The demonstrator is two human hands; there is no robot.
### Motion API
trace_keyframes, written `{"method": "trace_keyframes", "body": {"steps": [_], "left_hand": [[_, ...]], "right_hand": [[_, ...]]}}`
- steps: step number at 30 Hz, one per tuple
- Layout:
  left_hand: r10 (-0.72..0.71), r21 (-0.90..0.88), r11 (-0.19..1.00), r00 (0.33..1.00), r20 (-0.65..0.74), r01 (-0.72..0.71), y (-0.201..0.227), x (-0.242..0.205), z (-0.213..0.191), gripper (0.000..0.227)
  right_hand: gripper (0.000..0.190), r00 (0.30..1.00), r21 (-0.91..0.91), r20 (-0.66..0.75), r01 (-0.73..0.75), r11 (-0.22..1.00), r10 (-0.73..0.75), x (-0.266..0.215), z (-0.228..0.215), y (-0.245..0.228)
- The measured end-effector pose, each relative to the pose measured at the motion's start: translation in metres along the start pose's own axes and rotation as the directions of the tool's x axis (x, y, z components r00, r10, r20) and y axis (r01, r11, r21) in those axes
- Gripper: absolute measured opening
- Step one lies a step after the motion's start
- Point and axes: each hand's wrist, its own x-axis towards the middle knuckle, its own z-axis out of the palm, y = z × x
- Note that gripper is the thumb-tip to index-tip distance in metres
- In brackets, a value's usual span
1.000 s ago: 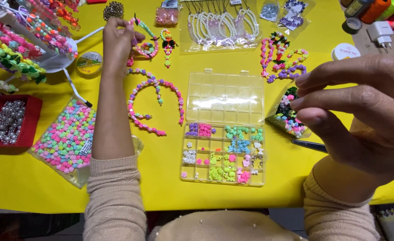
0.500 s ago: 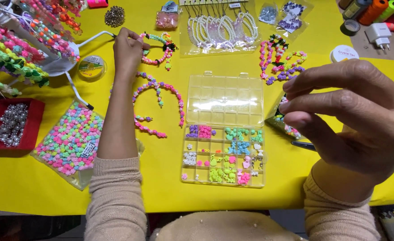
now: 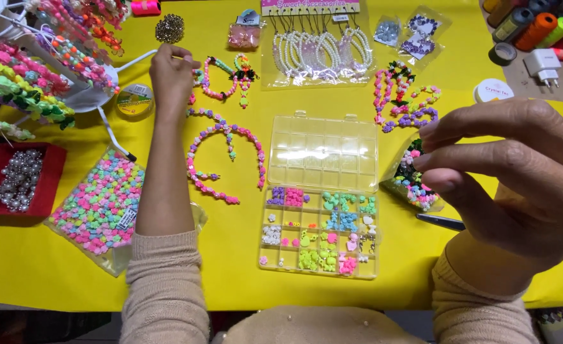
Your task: The person is seen threading colorful beads onto a metal headband frame and organizing various beads into a plastic compartment box on a yellow workspace.
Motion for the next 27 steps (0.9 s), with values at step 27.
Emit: {"method": "trace_keyframes", "body": {"steps": [27], "left_hand": [[0.12, 0.431, 0.762, 0.76, 0.639, -0.483, 0.113, -0.101, -0.084, 0.035]], "right_hand": [[0.04, 0.954, -0.027, 0.132, -0.269, 0.963, 0.27, -0.082, -0.015, 0.045]]}}
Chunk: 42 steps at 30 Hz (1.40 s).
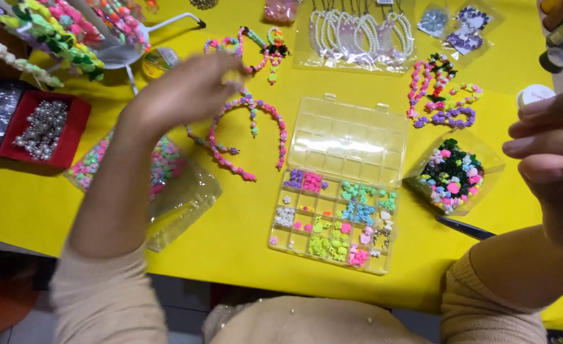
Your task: The person is seen threading colorful beads onto a metal headband frame and organizing various beads into a plastic compartment box on a yellow workspace.
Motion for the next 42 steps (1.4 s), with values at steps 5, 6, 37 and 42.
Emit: {"method": "trace_keyframes", "body": {"steps": [5, 6, 37, 42], "left_hand": [[-0.094, -0.005, 0.995, 0.943, 0.319, 0.1, -0.005, -0.109, -0.01, 0.057], [-0.236, -0.022, 0.966, 0.911, 0.338, 0.258, -0.012, -0.126, -0.008, 0.066], [0.395, -0.028, 0.917, 0.916, -0.07, -0.398, 0.047, -0.133, 0.157, 0.021], [0.387, 0.012, 0.922, 0.922, -0.033, -0.386, 0.047, -0.119, 0.159, 0.021]], "right_hand": [[0.032, 0.988, 0.044, -0.076, 0.139, 0.989, -0.135, -0.03, 0.011, 0.046], [0.036, 0.998, 0.021, -0.057, 0.021, 1.0, -0.02, -0.034, 0.009, 0.047], [0.021, 0.97, -0.511, 0.122, -0.121, 0.851, 0.211, -0.061, 0.136, -0.021], [0.013, 0.953, -0.469, 0.005, -0.266, 0.842, 0.304, -0.047, 0.07, 0.029]]}}
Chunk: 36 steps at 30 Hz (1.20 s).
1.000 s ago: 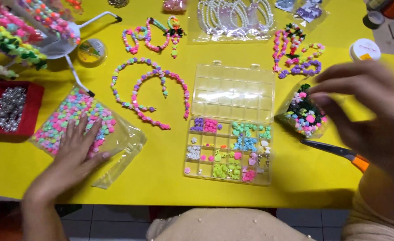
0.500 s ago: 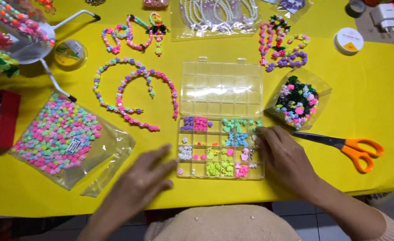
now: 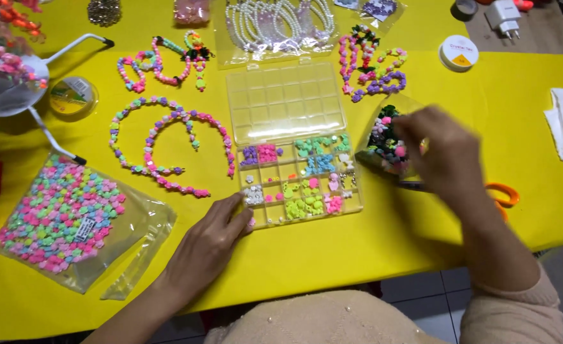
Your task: The person is seen threading colorful beads onto a metal headband frame and organizing various beads into a plastic compartment box on a yellow workspace.
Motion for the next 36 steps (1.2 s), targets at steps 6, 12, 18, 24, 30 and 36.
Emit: {"method": "trace_keyframes", "body": {"steps": [6, 12, 18, 24, 30, 36], "left_hand": [[0.021, 0.049, 0.999, 1.0, 0.019, -0.022, 0.001, 0.015, -0.004, 0.028], [0.242, -0.069, 0.968, 0.97, -0.028, -0.243, 0.038, 0.088, -0.03, 0.027], [0.39, -0.118, 0.915, 0.921, 0.019, -0.386, 0.062, 0.234, 0.042, 0.026], [0.331, 0.099, 0.933, 0.934, 0.133, -0.345, 0.068, 0.301, 0.112, 0.01], [0.377, -0.117, 0.908, 0.906, -0.191, -0.402, 0.053, 0.289, 0.108, 0.009], [0.339, -0.492, 0.779, 0.922, -0.189, -0.387, 0.041, 0.283, 0.042, 0.007]], "right_hand": [[0.023, 0.899, 0.008, 0.362, -0.269, 0.963, 0.249, 0.031, 0.001, 0.035], [0.026, 0.826, 0.034, 0.505, -0.31, 0.95, 0.251, 0.046, 0.005, 0.026], [0.012, 0.963, 0.037, 0.235, -0.146, 0.989, 0.133, 0.03, 0.0, 0.048], [0.01, 0.897, 0.076, 0.418, -0.195, 0.978, 0.146, 0.027, -0.011, 0.053], [0.011, 0.812, 0.053, 0.579, -0.134, 0.99, 0.079, 0.023, -0.009, 0.041], [0.011, 0.791, 0.06, 0.603, -0.174, 0.983, 0.103, 0.027, -0.01, 0.046]]}}
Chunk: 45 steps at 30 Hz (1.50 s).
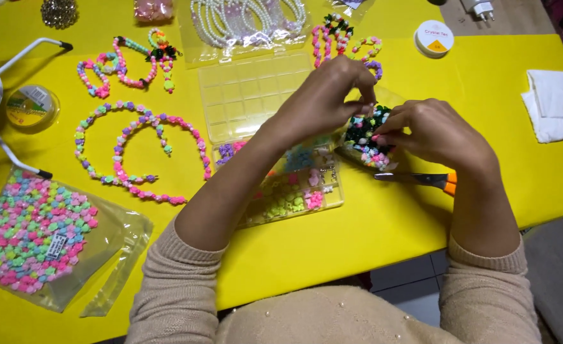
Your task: The person is seen threading colorful beads onto a metal headband frame and organizing various beads into a plastic compartment box on a yellow workspace.
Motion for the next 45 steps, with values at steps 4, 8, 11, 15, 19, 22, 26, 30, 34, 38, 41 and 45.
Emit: {"method": "trace_keyframes", "body": {"steps": [4, 8, 11, 15, 19, 22, 26, 30, 34, 38, 41, 45], "left_hand": [[-0.077, -0.043, 0.996, 0.997, -0.026, 0.076, 0.006, 0.003, -0.009, 0.008], [-0.079, -0.09, 0.993, 0.997, -0.023, 0.076, -0.002, 0.003, 0.003, 0.004], [-0.115, -0.118, 0.987, 0.993, -0.005, 0.113, 0.004, 0.002, -0.001, 0.007], [-0.184, -0.02, 0.982, 0.968, 0.17, 0.19, 0.035, -0.012, -0.029, 0.012], [-0.473, 0.205, 0.88, 0.749, 0.464, 0.429, 0.047, -0.044, -0.03, 0.022], [-0.477, 0.276, 0.879, 0.739, 0.476, 0.389, 0.03, -0.068, -0.018, 0.019], [-0.526, 0.281, 0.851, 0.713, 0.464, 0.444, 0.033, -0.071, -0.03, 0.009], [-0.56, 0.317, 0.823, 0.765, 0.318, 0.471, 0.058, -0.07, -0.068, 0.006], [-0.494, 0.303, 0.847, 0.858, 0.139, 0.438, 0.079, -0.07, -0.101, 0.014], [-0.412, 0.254, 0.884, 0.911, 0.027, 0.392, 0.086, -0.073, -0.116, 0.011], [-0.379, 0.224, 0.901, 0.925, -0.01, 0.371, 0.08, -0.072, -0.109, 0.008], [-0.36, 0.132, 0.926, 0.932, 0.033, 0.353, 0.062, -0.065, -0.082, 0.008]], "right_hand": [[0.014, 0.991, 0.018, -0.1, 0.095, 0.995, -0.093, -0.002, 0.0, 0.006], [0.012, 0.988, 0.031, -0.149, 0.051, 0.998, -0.046, -0.007, -0.008, -0.005], [0.014, 0.979, 0.07, -0.202, 0.035, 0.997, -0.02, -0.009, -0.01, -0.005], [0.011, 0.926, 0.302, -0.364, 0.216, 0.928, -0.097, -0.015, -0.023, -0.03], [0.012, 0.86, 0.335, -0.407, 0.455, 0.825, -0.309, -0.018, -0.018, -0.049], [0.013, 0.821, 0.175, -0.341, 0.533, 0.828, -0.457, -0.013, 0.001, -0.058], [0.013, 0.831, 0.091, -0.283, 0.52, 0.849, -0.479, -0.007, 0.01, -0.07], [0.007, 0.784, 0.011, -0.44, 0.491, 0.871, -0.437, -0.007, -0.009, -0.044], [0.01, 0.907, -0.057, -0.399, 0.126, 0.99, -0.138, -0.006, -0.014, -0.003], [0.008, 0.92, 0.029, -0.362, 0.169, 0.985, -0.148, 0.017, 0.009, -0.004], [0.019, 0.931, -0.095, -0.337, 0.113, 0.989, -0.139, 0.027, 0.02, -0.014], [0.016, 0.949, -0.016, -0.31, 0.061, 0.998, -0.063, 0.03, 0.019, -0.02]]}}
